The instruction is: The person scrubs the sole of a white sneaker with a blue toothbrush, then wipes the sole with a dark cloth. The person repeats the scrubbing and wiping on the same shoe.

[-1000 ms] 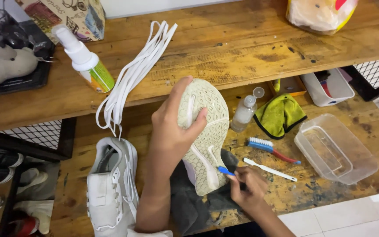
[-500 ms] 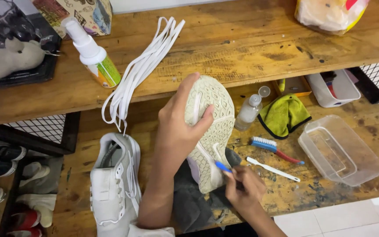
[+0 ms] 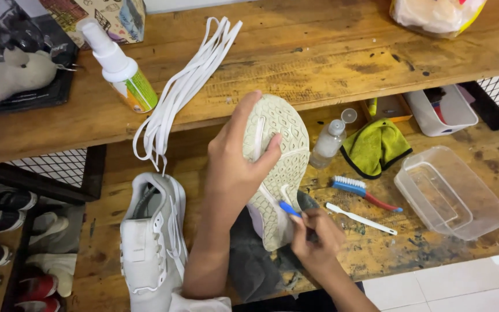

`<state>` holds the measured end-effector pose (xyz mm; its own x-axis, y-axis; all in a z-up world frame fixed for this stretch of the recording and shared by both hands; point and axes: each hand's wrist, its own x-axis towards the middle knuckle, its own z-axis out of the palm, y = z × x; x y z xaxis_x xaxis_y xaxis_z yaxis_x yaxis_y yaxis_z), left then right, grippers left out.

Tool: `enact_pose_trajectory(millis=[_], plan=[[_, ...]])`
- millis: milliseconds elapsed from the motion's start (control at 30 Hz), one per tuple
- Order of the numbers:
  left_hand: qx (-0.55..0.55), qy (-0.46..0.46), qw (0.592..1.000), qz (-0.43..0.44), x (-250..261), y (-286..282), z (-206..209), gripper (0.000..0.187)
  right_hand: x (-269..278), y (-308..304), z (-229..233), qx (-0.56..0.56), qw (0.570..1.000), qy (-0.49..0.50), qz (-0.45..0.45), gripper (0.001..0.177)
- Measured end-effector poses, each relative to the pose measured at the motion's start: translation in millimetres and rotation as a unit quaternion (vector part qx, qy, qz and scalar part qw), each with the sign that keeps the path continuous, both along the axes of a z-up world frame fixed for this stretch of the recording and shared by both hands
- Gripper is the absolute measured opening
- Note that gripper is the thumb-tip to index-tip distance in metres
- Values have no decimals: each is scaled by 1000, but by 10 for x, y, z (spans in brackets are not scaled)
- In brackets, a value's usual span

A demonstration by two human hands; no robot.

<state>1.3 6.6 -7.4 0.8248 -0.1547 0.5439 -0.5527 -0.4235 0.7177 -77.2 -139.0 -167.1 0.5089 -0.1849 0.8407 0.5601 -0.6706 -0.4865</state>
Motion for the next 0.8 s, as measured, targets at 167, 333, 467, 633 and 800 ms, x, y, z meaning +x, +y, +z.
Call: enact_pose_trajectory(millis=[167,333,467,633,800], plan=[[-13,-19,1000,-10,31,10,-32,55,49,75,212,-16,1000,-10,3,26],[-20,0,1000,-1,29,17,7,53,-117,-10,45,-1,999,26,-24,26],[-18,-1,1000,3,27,-8,-48,53,1,51,196,-1,999,11,-34,25],[-19,-17,1000,8,35,-9,-14,54,134,91,371,-24,1000,-14,-13,32],[-1,21,1000,18,-21,13,68,52,-90,16,60,-28,999,8,-33,26]])
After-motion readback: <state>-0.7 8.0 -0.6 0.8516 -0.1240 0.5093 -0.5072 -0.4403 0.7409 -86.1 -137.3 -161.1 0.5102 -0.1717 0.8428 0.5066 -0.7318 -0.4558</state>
